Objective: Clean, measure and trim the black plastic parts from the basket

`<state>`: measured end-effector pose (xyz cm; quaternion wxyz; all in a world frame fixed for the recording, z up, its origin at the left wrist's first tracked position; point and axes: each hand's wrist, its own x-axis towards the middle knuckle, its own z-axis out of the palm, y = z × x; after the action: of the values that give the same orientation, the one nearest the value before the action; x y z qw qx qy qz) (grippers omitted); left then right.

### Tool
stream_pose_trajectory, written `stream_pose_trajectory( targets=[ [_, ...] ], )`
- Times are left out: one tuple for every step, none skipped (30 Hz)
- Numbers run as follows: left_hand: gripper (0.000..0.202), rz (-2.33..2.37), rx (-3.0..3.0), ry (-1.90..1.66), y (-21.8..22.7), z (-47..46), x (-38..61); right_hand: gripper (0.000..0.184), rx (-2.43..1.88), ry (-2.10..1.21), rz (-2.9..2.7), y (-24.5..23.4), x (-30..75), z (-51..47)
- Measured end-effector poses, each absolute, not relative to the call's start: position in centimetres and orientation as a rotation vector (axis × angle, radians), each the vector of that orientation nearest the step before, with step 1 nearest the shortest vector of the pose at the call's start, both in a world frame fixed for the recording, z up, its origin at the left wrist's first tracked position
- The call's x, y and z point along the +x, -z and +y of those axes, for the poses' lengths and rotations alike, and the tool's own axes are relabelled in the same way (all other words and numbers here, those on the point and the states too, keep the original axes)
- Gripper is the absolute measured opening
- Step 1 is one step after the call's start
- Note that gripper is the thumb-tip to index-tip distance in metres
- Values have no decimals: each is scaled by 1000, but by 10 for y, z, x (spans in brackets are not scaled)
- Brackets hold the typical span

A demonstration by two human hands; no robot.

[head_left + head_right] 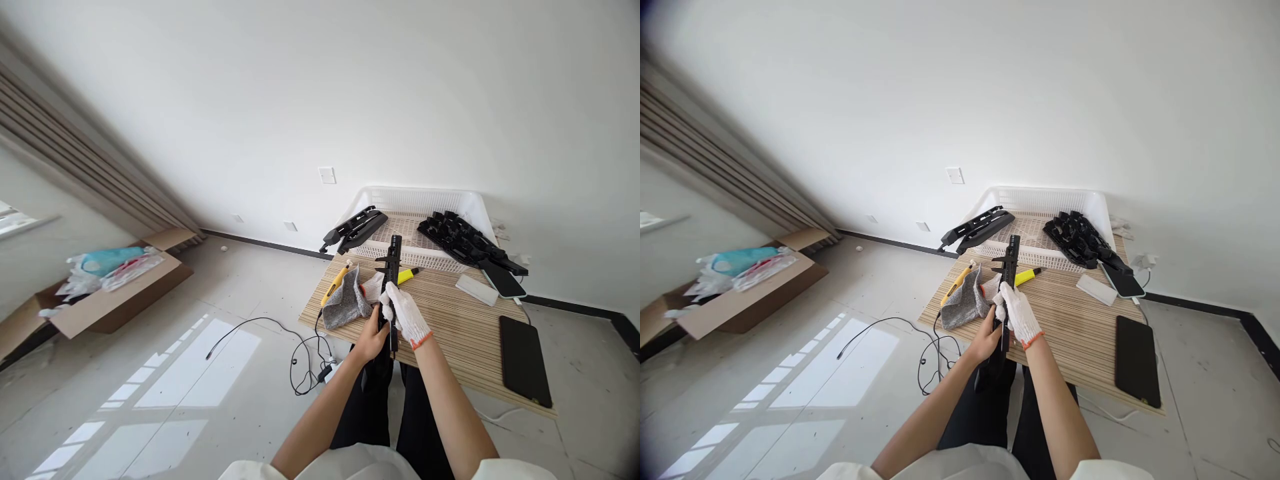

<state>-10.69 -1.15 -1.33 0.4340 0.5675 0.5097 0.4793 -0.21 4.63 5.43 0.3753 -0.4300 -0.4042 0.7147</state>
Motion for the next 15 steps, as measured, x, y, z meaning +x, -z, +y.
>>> stream_pose_trajectory(
  targets=[
    [52, 1263, 1410, -1201, 14, -12, -107, 47, -1127, -1839, -993, -53, -3, 47],
    [51, 1258, 1410, -1210, 14, -12, -107, 47, -1157, -1845, -946, -52, -3, 47],
    [51, 1253, 1413, -1222, 15, -11, -107, 47, -1182, -1843, -899, -50, -4, 47],
    [50, 1249, 1416, -1233, 16, -11, -107, 47, -1198, -1828, -857, -49, -5, 47],
    [49, 1247, 1417, -1239, 16, -11, -107, 45, -1204, -1801, -826, -48, -5, 46],
    [48, 1245, 1414, -1240, 16, -12, -108, 44, -1202, -1768, -807, -48, -6, 45],
    [47, 1245, 1409, -1235, 16, -12, -108, 42, -1194, -1733, -802, -48, -6, 44],
    [46, 1248, 1403, -1228, 16, -12, -108, 40, -1185, -1704, -805, -48, -6, 42],
    [44, 1255, 1396, -1220, 15, -12, -109, 37, -1180, -1687, -813, -48, -7, 40],
    [42, 1262, 1393, -1213, 15, -12, -109, 35, -1179, -1672, -817, -48, -7, 38],
    [41, 1267, 1390, -1210, 14, -13, -109, 34, -1177, -1660, -814, -48, -8, 36],
    [40, 1268, 1389, -1210, 14, -13, -109, 32, -1169, -1650, -804, -48, -8, 34],
    [40, 1267, 1387, -1212, 14, -13, -109, 31, -1153, -1637, -790, -48, -10, 33],
    [39, 1264, 1384, -1216, 15, -13, -109, 30, -1132, -1622, -770, -48, -11, 32],
    [39, 1260, 1379, -1218, 15, -13, -109, 30, -1109, -1608, -750, -48, -12, 31]
  ],
)
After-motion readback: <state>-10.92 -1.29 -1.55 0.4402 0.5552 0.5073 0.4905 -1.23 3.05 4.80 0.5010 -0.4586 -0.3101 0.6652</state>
